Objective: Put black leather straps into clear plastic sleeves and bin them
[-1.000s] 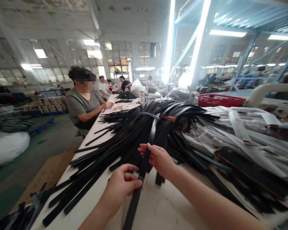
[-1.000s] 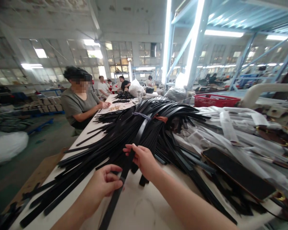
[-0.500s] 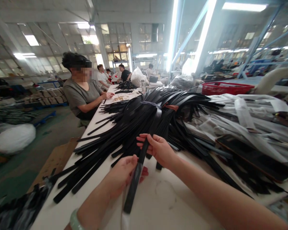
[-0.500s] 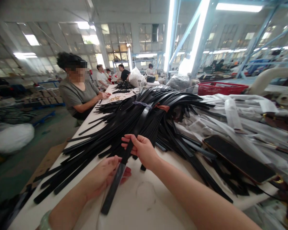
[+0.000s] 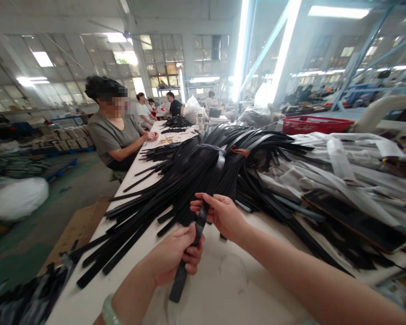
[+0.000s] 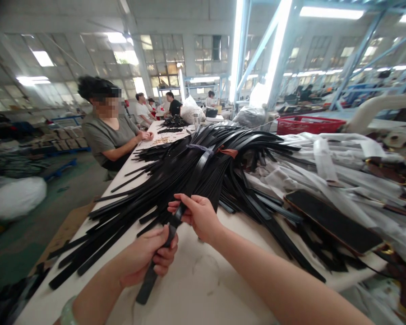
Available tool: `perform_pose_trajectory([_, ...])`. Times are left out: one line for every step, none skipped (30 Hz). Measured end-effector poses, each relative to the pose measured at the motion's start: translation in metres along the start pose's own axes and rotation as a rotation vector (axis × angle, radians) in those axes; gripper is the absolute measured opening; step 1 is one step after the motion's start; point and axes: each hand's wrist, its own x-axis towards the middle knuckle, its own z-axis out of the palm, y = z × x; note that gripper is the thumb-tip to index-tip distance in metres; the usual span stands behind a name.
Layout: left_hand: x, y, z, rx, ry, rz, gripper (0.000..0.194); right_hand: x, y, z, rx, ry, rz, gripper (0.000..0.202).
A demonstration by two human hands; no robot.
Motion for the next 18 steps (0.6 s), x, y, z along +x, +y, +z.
perform_pose_trajectory([-0.002,0.001,0.002,0.007,-0.021,0.035,0.04,-0.001,0.002,0.001,-0.016,-0.015,0.009,0.032])
perform_pose_trajectory([-0.004,0.002,0.003,0.011,-0.034,0.067,0.04,-0.001,0.003,0.002,-0.045,-0.011,0.008,0.033])
perform_pose_trajectory([-0.005,0.002,0.003,0.009,-0.039,0.091,0.039,0.0,0.002,0.001,-0.081,0.015,-0.007,0.034])
perform_pose_trajectory([-0.005,0.003,0.003,-0.001,-0.038,0.107,0.038,0.002,0.001,-0.001,-0.119,0.05,-0.033,0.035])
perform_pose_trajectory([-0.005,0.003,0.003,-0.017,-0.032,0.12,0.036,0.004,-0.001,-0.003,-0.15,0.082,-0.065,0.036])
perform_pose_trajectory([-0.004,0.004,0.002,-0.037,-0.022,0.139,0.035,0.005,-0.003,-0.006,-0.171,0.099,-0.091,0.037])
perform_pose_trajectory([-0.002,0.005,0.001,-0.065,-0.006,0.177,0.034,0.006,-0.005,-0.009,-0.188,0.088,-0.093,0.038])
perform_pose_trajectory([0.0,0.006,-0.001,-0.099,0.01,0.235,0.033,0.006,-0.006,-0.011,-0.211,0.047,-0.063,0.04])
perform_pose_trajectory([0.002,0.007,-0.003,-0.141,0.025,0.306,0.032,0.003,-0.006,-0.011,-0.251,-0.029,0.005,0.042])
perform_pose_trajectory([0.003,0.009,-0.005,-0.194,0.041,0.379,0.031,0.0,-0.004,-0.01,-0.312,-0.131,0.103,0.044])
perform_pose_trajectory([0.005,0.011,-0.007,-0.256,0.055,0.443,0.03,-0.005,-0.001,-0.007,-0.384,-0.255,0.214,0.045])
perform_pose_trajectory([0.005,0.014,-0.01,-0.322,0.069,0.491,0.029,-0.012,0.003,-0.003,-0.451,-0.397,0.327,0.043])
perform_pose_trajectory([0.006,0.016,-0.013,-0.382,0.083,0.518,0.029,-0.019,0.007,0.001,-0.496,-0.534,0.424,0.04])
perform_pose_trajectory([0.006,0.018,-0.015,-0.432,0.096,0.527,0.028,-0.026,0.011,0.006,-0.51,-0.646,0.498,0.037])
perform_pose_trajectory([0.005,0.02,-0.018,-0.469,0.11,0.526,0.028,-0.032,0.016,0.011,-0.499,-0.722,0.55,0.035])
perform_pose_trajectory([0.005,0.021,-0.021,-0.497,0.12,0.523,0.027,-0.038,0.02,0.016,-0.471,-0.762,0.583,0.033])
perform_pose_trajectory([0.005,0.023,-0.024,-0.521,0.124,0.52,0.027,-0.043,0.023,0.019,-0.442,-0.779,0.612,0.033])
perform_pose_trajectory([0.005,0.024,-0.026,-0.545,0.122,0.519,0.027,-0.048,0.026,0.021,-0.428,-0.784,0.641,0.035])
